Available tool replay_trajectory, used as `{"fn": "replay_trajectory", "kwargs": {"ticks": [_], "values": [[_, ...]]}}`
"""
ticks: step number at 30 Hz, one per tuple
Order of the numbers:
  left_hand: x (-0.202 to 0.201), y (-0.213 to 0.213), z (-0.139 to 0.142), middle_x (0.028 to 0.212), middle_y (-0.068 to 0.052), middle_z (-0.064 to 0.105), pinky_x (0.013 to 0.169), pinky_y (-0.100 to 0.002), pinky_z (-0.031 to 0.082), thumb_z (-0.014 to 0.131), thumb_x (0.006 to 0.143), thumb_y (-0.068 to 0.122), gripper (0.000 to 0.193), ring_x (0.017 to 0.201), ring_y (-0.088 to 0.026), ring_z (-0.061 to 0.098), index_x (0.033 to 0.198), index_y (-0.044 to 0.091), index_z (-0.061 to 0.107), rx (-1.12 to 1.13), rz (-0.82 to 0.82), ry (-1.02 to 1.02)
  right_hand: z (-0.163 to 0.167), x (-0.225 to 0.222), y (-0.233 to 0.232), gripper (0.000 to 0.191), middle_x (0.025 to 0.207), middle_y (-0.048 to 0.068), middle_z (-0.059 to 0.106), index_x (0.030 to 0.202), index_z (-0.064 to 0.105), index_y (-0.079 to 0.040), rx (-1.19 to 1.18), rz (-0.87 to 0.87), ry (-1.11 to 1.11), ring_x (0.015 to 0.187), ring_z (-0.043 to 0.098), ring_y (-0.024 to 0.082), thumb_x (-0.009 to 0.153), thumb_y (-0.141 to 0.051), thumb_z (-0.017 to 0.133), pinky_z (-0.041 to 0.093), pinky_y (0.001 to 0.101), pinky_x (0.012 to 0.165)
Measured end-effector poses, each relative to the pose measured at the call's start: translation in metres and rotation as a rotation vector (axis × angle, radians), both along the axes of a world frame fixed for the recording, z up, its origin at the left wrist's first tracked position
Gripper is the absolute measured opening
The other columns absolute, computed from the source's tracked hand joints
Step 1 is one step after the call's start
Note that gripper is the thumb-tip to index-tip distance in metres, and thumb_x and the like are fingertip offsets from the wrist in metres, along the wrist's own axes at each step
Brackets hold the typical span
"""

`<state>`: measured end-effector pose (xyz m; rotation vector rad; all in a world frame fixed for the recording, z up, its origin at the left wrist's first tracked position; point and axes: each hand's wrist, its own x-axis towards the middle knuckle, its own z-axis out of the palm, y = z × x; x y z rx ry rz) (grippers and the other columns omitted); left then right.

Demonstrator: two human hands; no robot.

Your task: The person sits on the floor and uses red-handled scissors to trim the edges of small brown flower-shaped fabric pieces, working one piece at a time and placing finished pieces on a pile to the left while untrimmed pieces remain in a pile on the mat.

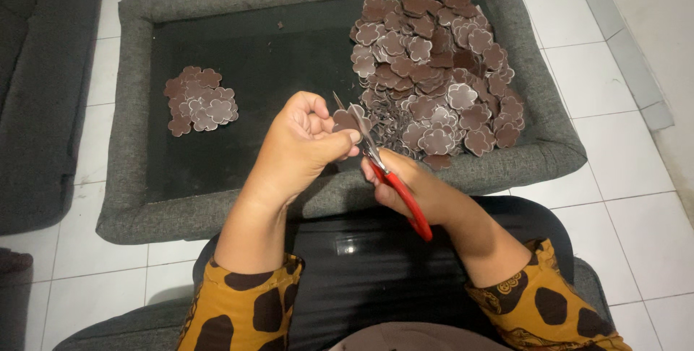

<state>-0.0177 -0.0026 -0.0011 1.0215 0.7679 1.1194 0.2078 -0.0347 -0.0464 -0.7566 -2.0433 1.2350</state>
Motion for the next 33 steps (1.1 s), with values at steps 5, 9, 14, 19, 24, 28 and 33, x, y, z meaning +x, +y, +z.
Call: {"fn": "replay_trajectory", "kwargs": {"ticks": [5, 9, 14, 19, 24, 28, 33], "values": [[-0.0001, -0.0012, 0.0034, 0.085, -0.006, 0.062, 0.070, -0.027, 0.061, 0.073, 0.085, -0.008, 0.034, 0.078, -0.015, 0.071, 0.101, 0.004, 0.046, -0.001, 0.014, 0.030, 0.0028, -0.0011, 0.0000, 0.048, 0.091, 0.002, 0.049, 0.106, 0.051, -0.009, 0.022, 0.013, 0.041, 0.083, 0.049, 0.016, 0.102, -0.057, 0.052, 0.045, 0.0307, 0.076], [0.0008, -0.0013, 0.0041, 0.086, -0.005, 0.061, 0.071, -0.027, 0.062, 0.073, 0.084, -0.008, 0.035, 0.078, -0.015, 0.071, 0.101, 0.004, 0.045, 0.008, 0.024, 0.014, 0.0053, -0.0030, 0.0001, 0.049, 0.087, 0.001, 0.046, 0.100, 0.048, -0.010, -0.002, 0.017, 0.049, 0.080, 0.047, 0.015, 0.102, -0.059, 0.051, 0.044, 0.0308, 0.073], [0.0007, -0.0011, 0.0032, 0.086, -0.005, 0.060, 0.070, -0.026, 0.062, 0.074, 0.084, -0.008, 0.036, 0.077, -0.015, 0.071, 0.101, 0.004, 0.045, 0.010, 0.030, 0.016, 0.0081, -0.0032, -0.0015, 0.039, 0.084, 0.001, 0.046, 0.097, 0.047, -0.011, -0.013, -0.007, 0.018, 0.078, 0.047, 0.015, 0.102, -0.050, 0.053, 0.044, 0.0311, 0.071], [0.0001, -0.0003, 0.0026, 0.086, -0.004, 0.060, 0.068, -0.026, 0.061, 0.074, 0.083, -0.008, 0.037, 0.076, -0.015, 0.071, 0.101, 0.004, 0.045, 0.007, 0.032, 0.011, 0.0076, -0.0034, -0.0010, 0.021, 0.081, 0.001, 0.047, 0.096, 0.048, -0.010, -0.047, -0.026, -0.006, 0.074, 0.047, 0.014, 0.098, -0.029, 0.057, 0.045, 0.0307, 0.069], [-0.0003, 0.0001, 0.0005, 0.089, -0.009, 0.069, 0.069, -0.024, 0.059, 0.073, 0.087, -0.002, 0.027, 0.077, -0.014, 0.071, 0.104, 0.002, 0.051, 0.000, 0.016, 0.033, 0.0043, -0.0022, 0.0000, 0.019, 0.084, 0.001, 0.048, 0.098, 0.050, -0.009, -0.071, -0.044, -0.020, 0.076, 0.048, 0.014, 0.096, -0.026, 0.058, 0.046, 0.0305, 0.069], [0.0023, 0.0005, -0.0023, 0.093, -0.009, 0.071, 0.072, -0.023, 0.058, 0.072, 0.092, 0.001, 0.019, 0.080, -0.012, 0.070, 0.104, 0.000, 0.057, 0.033, 0.003, -0.008, 0.0023, -0.0005, 0.0007, 0.030, 0.088, 0.000, 0.050, 0.107, 0.053, -0.009, -0.053, 0.009, 0.025, 0.079, 0.050, 0.012, 0.100, -0.038, 0.057, 0.047, 0.0283, 0.072], [0.0046, -0.0005, -0.0037, 0.093, -0.009, 0.070, 0.076, -0.025, 0.059, 0.071, 0.090, -0.003, 0.018, 0.082, -0.012, 0.070, 0.102, 0.000, 0.059, 0.026, 0.009, -0.005, 0.0001, 0.0001, 0.0003, 0.044, 0.090, -0.001, 0.052, 0.110, 0.053, -0.010, -0.163, 0.031, 0.063, 0.080, 0.053, 0.011, 0.099, -0.052, 0.055, 0.048, 0.0268, 0.072]]}}
